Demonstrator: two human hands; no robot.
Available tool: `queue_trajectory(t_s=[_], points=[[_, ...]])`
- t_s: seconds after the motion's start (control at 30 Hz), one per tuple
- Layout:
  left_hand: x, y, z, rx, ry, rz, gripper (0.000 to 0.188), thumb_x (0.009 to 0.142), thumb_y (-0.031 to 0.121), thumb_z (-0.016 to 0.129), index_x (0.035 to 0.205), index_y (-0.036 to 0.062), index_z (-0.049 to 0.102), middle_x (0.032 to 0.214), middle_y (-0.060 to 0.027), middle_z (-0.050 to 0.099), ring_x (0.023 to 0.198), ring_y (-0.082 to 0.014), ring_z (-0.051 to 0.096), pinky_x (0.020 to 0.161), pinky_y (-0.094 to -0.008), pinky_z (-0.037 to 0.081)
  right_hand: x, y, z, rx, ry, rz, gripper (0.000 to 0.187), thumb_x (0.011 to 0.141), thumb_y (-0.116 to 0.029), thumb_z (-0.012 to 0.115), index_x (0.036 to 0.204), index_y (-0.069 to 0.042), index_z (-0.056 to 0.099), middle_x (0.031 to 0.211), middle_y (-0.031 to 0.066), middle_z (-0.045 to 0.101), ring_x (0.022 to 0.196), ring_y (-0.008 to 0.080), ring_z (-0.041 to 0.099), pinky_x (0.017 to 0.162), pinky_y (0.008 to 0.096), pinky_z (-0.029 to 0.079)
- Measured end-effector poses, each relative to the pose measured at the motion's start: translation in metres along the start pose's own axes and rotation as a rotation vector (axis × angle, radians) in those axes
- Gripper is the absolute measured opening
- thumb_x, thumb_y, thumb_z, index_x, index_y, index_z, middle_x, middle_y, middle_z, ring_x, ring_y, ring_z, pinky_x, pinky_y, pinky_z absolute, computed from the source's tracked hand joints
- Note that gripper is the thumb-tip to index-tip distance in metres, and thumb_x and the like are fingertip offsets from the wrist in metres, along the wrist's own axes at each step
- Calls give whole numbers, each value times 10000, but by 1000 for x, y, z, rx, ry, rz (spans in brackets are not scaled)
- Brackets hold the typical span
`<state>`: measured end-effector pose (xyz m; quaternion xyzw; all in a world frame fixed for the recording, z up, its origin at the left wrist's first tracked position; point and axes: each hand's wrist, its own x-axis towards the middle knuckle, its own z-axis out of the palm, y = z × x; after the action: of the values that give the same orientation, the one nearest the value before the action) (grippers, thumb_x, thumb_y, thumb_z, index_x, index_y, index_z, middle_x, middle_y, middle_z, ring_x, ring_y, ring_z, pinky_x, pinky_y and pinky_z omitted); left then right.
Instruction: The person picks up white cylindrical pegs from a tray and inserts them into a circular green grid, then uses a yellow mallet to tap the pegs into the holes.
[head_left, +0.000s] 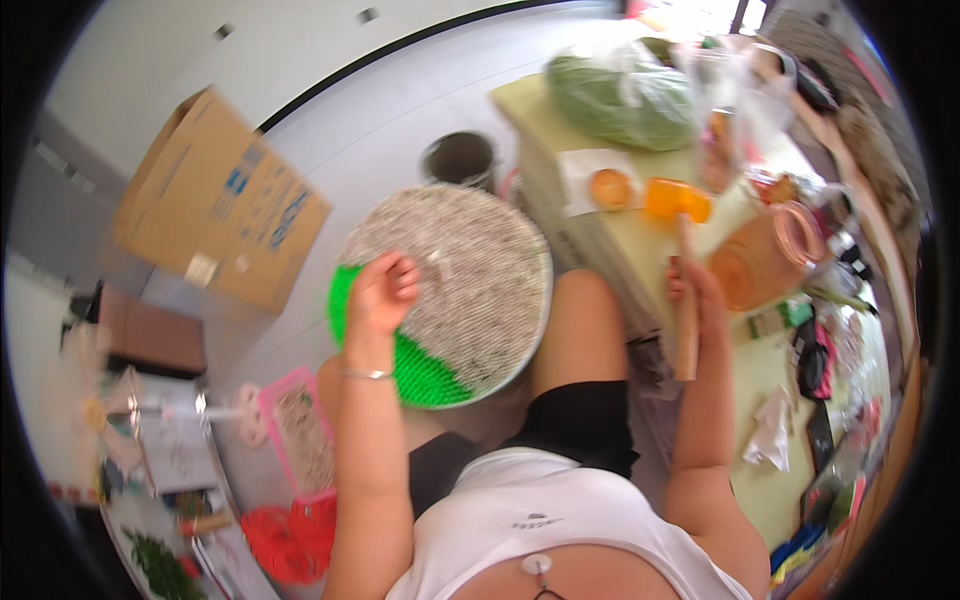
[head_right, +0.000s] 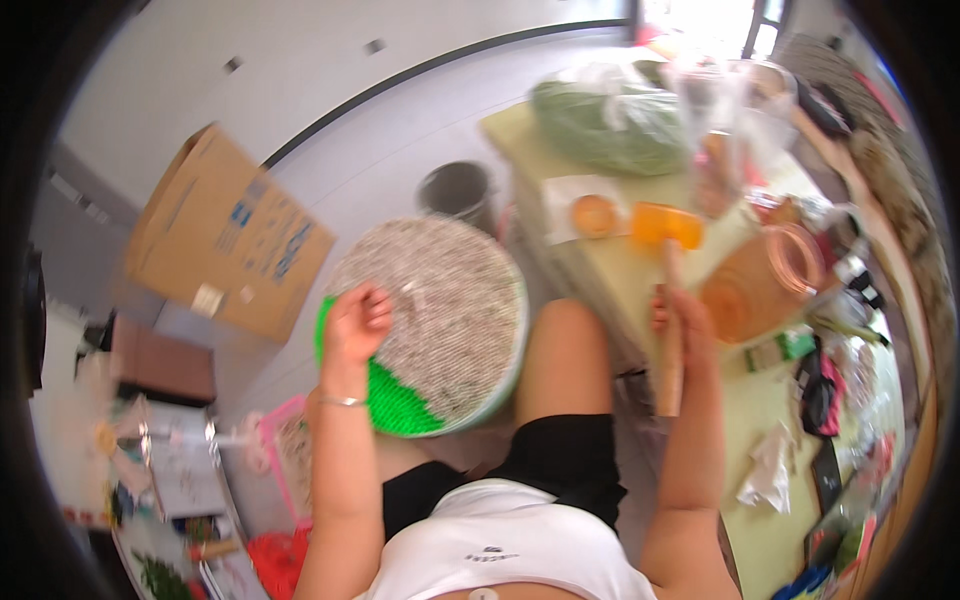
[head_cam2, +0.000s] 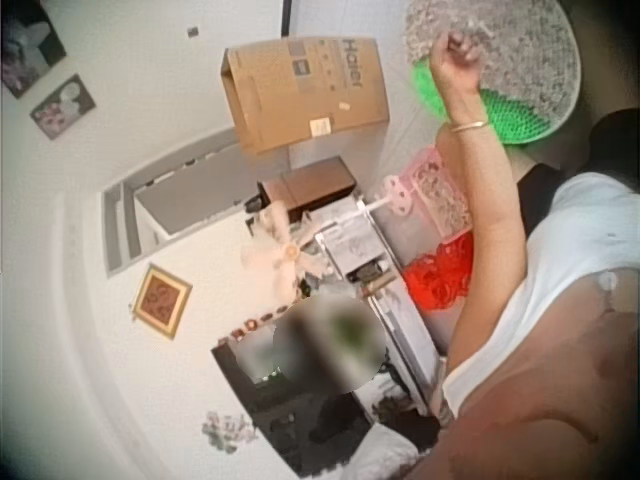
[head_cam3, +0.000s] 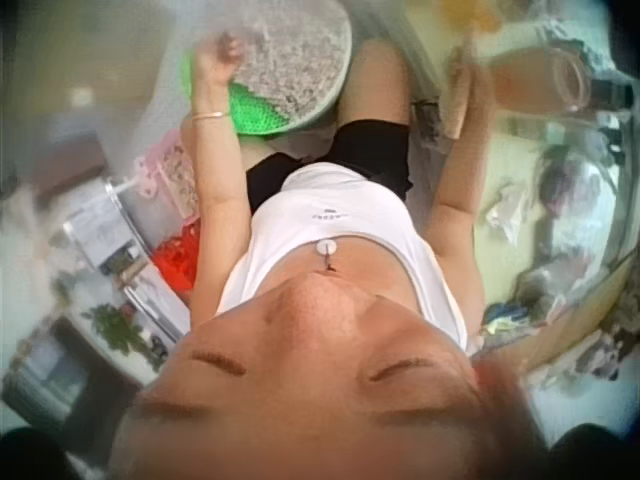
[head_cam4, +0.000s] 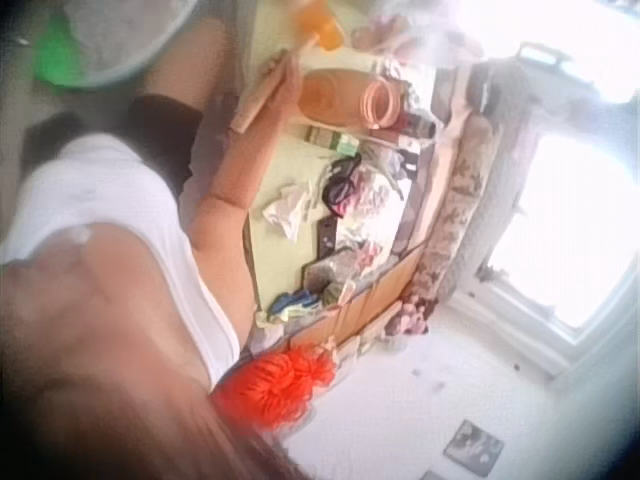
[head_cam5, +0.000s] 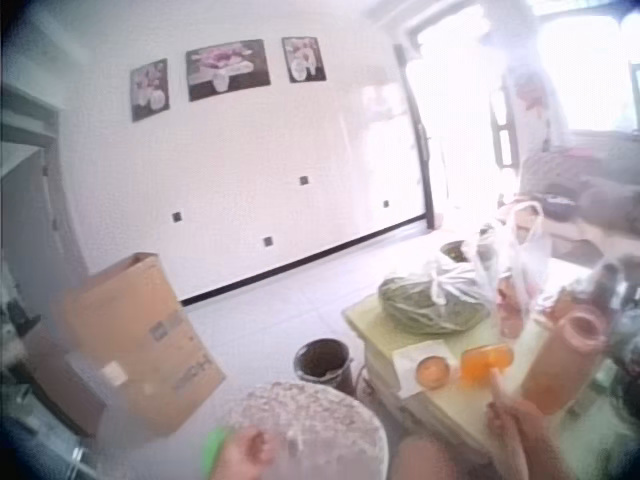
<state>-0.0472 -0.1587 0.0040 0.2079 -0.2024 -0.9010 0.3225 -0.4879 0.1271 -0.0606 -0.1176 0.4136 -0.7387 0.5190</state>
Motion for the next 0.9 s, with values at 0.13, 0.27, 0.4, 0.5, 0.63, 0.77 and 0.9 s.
queue_trajectory(t_s=[0.13,0.27,0.4,0.5,0.63,0.77,0.9], points=[[-14,4,19,612,305,177,91,894,137,692,871,70,635,729,-12,548,592,-115,493,503,-252,416,-4,-6,14,-104,7,-16,449,975,-272,596,1252,73,522,940,67,602,740,111,565,659,235,501],[-5,-7,26,1594,459,484,129,848,123,727,850,61,613,756,-54,578,657,-185,580,561,-348,479,-2,-6,20,-96,2,6,434,990,-261,581,1262,73,531,950,63,602,755,103,559,668,227,496],[3,-22,30,2083,506,504,170,829,153,741,855,51,608,898,-152,632,877,-373,617,739,-483,506,-3,-7,19,-96,32,-2,430,998,-254,573,1276,72,534,955,58,604,761,96,560,668,223,496],[5,-24,22,2099,478,627,150,852,133,717,840,43,599,895,-109,640,789,-299,625,691,-442,511,-4,-8,19,-104,31,-4,440,995,-266,577,1277,69,534,957,51,604,766,94,560,673,221,495],[1,-9,17,1007,353,313,116,884,78,658,982,37,611,926,-76,640,673,-175,550,566,-326,454,-6,-11,23,-115,39,19,452,989,-282,584,1278,61,533,953,44,602,764,94,558,681,220,493],[-6,-3,29,281,59,134,246,920,63,601,1162,32,581,943,-106,629,663,-107,498,502,-213,362,-4,-11,19,-102,15,30,456,988,-283,586,1279,62,528,954,45,599,767,96,555,683,220,493],[-3,-6,31,337,127,116,192,919,128,651,1084,33,620,870,-80,618,637,-113,490,506,-205,368,-2,-10,20,-81,10,37,446,998,-267,576,1280,74,519,963,54,597,772,99,554,680,219,493]])
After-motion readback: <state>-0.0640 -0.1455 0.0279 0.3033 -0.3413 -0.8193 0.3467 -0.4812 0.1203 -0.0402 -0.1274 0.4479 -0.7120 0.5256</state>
